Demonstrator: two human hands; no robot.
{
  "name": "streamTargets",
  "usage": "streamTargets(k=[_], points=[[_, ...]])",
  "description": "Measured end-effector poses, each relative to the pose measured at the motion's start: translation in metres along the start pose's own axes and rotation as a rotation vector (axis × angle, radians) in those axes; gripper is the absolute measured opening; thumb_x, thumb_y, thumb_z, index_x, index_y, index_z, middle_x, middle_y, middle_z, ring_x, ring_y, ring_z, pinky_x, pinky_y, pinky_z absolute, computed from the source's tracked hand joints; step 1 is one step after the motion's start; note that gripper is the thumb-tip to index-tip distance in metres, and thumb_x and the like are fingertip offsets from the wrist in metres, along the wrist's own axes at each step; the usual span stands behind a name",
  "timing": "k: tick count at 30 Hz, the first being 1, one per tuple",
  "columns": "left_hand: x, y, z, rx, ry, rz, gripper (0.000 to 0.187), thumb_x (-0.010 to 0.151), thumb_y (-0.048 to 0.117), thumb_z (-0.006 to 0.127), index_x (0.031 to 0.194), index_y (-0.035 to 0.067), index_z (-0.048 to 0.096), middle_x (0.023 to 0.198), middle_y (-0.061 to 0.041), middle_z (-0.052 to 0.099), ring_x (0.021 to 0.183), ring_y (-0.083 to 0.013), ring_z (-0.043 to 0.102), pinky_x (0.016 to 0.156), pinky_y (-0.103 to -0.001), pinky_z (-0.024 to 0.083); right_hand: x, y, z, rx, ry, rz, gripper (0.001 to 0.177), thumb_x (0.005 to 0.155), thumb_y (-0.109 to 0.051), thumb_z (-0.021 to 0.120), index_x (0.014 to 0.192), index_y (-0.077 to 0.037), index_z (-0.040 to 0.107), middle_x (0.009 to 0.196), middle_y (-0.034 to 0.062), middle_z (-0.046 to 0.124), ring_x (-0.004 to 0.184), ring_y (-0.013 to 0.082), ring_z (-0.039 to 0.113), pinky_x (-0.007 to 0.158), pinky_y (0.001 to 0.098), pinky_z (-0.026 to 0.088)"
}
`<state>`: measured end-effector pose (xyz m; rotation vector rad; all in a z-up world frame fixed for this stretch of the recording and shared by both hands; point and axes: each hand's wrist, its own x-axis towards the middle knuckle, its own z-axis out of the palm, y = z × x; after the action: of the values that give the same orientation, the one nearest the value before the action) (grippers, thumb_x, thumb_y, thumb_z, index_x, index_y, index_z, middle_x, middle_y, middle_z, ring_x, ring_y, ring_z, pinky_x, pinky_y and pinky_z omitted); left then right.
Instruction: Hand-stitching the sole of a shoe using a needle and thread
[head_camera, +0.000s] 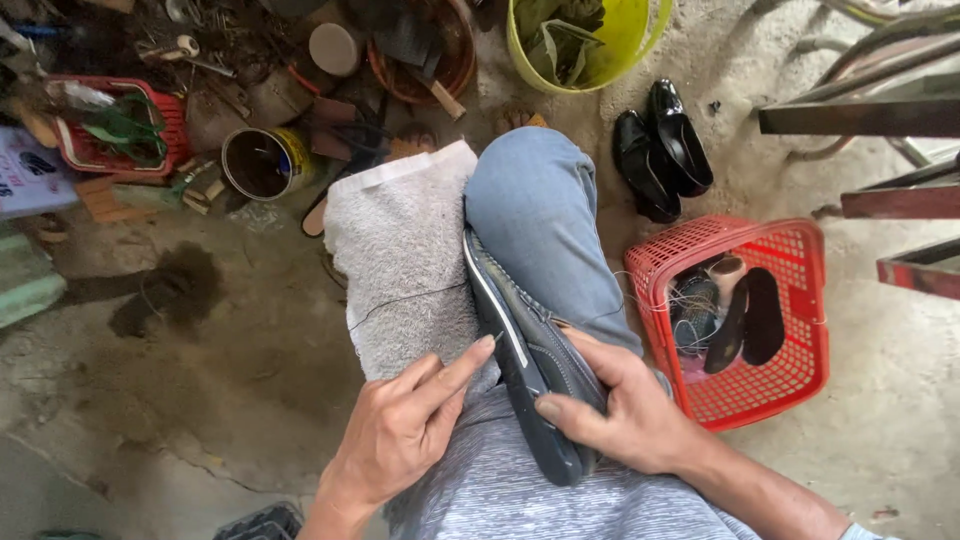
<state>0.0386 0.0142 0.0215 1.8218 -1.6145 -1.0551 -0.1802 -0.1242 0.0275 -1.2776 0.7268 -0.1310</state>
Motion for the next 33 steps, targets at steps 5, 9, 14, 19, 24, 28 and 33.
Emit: streamTargets(k=[5,9,14,19,24,28,33], points=[[0.008,-0.007,-0.002,0.003,-0.059,0.071,0.050,0.102,0.009,0.061,0.150,0.018,0.054,0.074,0.002,0.036,0.053,-0.0163,0.044,0.045,-0.034,0.043,0.003,-0.011,0.000,-0.094,-0.001,-0.044,0.036,0.097,-0.030,0.063,0.117,0.000,0.065,0.106,0.0063,0.066,0.099,0.0166,0.061,0.091,0.0332,0.051],[0.014,-0.010,-0.002,-0.001,-0.103,0.096,0.051,0.103,0.009,0.058,0.152,0.017,0.051,0.075,0.003,0.037,0.053,-0.0170,0.047,0.043,-0.036,0.043,0.003,-0.012,0.000,-0.139,-0.010,-0.085,0.043,0.097,-0.026,0.063,0.127,0.004,0.061,0.119,0.0126,0.069,0.109,0.0223,0.067,0.097,0.0352,0.053],[0.011,-0.014,-0.003,-0.147,-0.121,0.080,0.050,0.104,0.009,0.058,0.152,0.016,0.051,0.073,0.002,0.037,0.052,-0.0157,0.044,0.047,-0.032,0.042,0.003,-0.010,0.001,-0.156,-0.012,-0.119,0.046,0.097,-0.026,0.062,0.130,0.007,0.058,0.123,0.0161,0.068,0.112,0.0256,0.068,0.098,0.0362,0.053],[0.014,-0.014,-0.007,-0.170,-0.144,0.076,0.050,0.103,0.009,0.059,0.152,0.016,0.052,0.073,0.002,0.037,0.051,-0.0158,0.043,0.047,-0.032,0.044,0.002,-0.006,-0.001,-0.196,-0.024,-0.149,0.046,0.096,-0.024,0.063,0.130,0.007,0.057,0.126,0.0192,0.067,0.114,0.0295,0.070,0.099,0.0381,0.054],[0.018,-0.008,-0.005,0.050,-0.044,0.129,0.047,0.100,0.010,0.064,0.146,0.017,0.058,0.073,0.003,0.034,0.049,-0.0167,0.042,0.040,-0.035,0.042,-0.001,-0.001,0.001,-0.247,-0.006,-0.147,0.051,0.095,-0.023,0.064,0.134,0.008,0.054,0.132,0.0206,0.066,0.121,0.0316,0.069,0.103,0.0387,0.053],[0.023,-0.009,-0.004,-0.059,-0.029,0.083,0.044,0.099,0.008,0.064,0.142,0.015,0.063,0.071,0.001,0.037,0.049,-0.0150,0.044,0.045,-0.033,0.044,0.003,-0.006,0.001,-0.215,-0.019,-0.147,0.046,0.096,-0.022,0.063,0.132,0.007,0.055,0.125,0.0165,0.067,0.112,0.0268,0.068,0.098,0.0372,0.054],[0.021,-0.018,-0.017,-0.201,-0.081,0.031,0.043,0.097,0.008,0.067,0.139,0.017,0.066,0.070,0.003,0.045,0.055,-0.0123,0.048,0.054,-0.030,0.047,0.002,-0.005,0.010,-0.316,-0.038,-0.147,0.044,0.094,-0.025,0.068,0.125,0.004,0.059,0.115,0.0146,0.068,0.103,0.0275,0.068,0.093,0.0364,0.052]])
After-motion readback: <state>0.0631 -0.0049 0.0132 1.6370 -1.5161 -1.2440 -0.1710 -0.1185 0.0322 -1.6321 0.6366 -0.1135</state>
